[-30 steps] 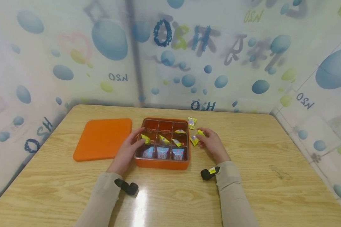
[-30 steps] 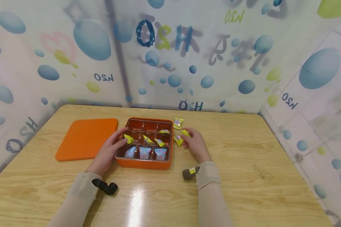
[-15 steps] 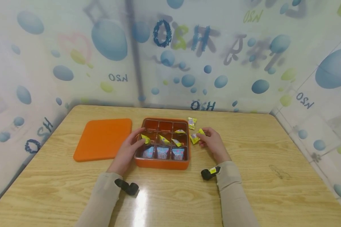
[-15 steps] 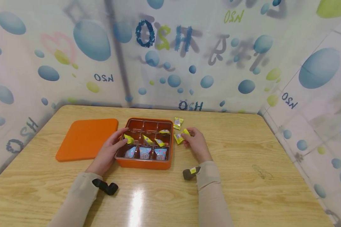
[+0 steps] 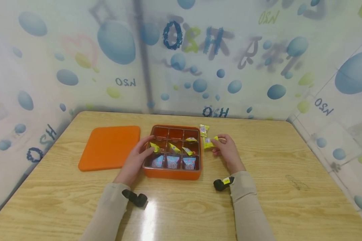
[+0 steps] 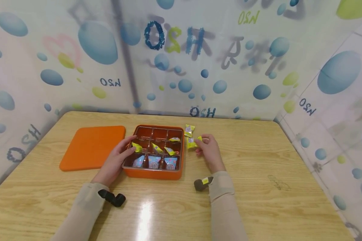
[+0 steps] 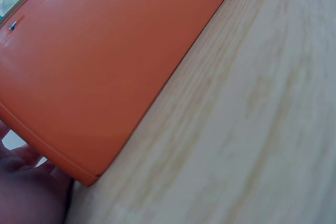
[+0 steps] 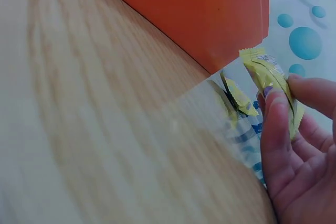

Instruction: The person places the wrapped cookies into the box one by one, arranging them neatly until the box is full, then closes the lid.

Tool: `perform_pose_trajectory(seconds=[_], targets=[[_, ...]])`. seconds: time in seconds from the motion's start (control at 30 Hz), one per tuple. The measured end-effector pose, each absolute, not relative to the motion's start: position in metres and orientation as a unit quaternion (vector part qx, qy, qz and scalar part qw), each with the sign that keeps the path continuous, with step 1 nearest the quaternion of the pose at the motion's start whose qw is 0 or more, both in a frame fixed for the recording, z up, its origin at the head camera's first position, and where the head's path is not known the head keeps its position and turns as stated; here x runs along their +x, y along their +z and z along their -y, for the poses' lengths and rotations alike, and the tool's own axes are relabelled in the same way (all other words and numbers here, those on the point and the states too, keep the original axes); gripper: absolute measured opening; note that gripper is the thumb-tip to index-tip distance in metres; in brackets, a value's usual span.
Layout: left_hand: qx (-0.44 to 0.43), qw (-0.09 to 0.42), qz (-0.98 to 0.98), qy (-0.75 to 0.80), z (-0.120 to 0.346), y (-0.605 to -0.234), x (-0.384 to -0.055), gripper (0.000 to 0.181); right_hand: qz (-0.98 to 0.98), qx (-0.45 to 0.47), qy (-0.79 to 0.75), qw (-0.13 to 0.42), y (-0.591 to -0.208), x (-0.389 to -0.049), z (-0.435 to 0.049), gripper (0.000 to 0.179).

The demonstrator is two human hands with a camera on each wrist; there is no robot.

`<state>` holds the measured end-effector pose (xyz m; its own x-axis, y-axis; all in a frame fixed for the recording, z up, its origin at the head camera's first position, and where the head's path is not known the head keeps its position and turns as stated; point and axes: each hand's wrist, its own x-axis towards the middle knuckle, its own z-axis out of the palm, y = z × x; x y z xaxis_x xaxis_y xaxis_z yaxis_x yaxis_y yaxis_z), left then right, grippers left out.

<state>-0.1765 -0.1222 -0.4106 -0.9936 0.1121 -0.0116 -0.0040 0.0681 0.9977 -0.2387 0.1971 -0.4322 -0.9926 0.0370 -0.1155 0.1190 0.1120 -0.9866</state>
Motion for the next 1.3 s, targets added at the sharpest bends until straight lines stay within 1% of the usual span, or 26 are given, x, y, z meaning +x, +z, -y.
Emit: perform_pose_trajectory(seconds=[0.3,0.5,0.8,1.0,1.3], targets=[[0.044,0.042,-0.725,0.686,0.1217,-0.4105,-0.1772,0.047,-0.737,0.043,-0.675,0.006,-0.4352,-0.2389,-0.1982,0.040],[0.038,0.045,-0.730,0.681,0.1221,-0.4102,-0.1772,0.046,-0.732,0.031,-0.681,0.006,-0.4368,-0.2406,-0.1995,0.037],[0.037,0.045,-0.733,0.678,0.1227,-0.4108,-0.1771,0.047,-0.703,0.045,-0.710,0.004,-0.4375,-0.2388,-0.2025,0.032],[0.039,0.046,-0.734,0.677,0.1226,-0.4112,-0.1773,0.047,-0.687,0.046,-0.726,-0.005,-0.4394,-0.2390,-0.2046,0.032],[0.045,0.044,-0.732,0.679,0.1226,-0.4124,-0.1771,0.046,-0.716,0.068,-0.695,-0.016,-0.4387,-0.2387,-0.2041,0.031]])
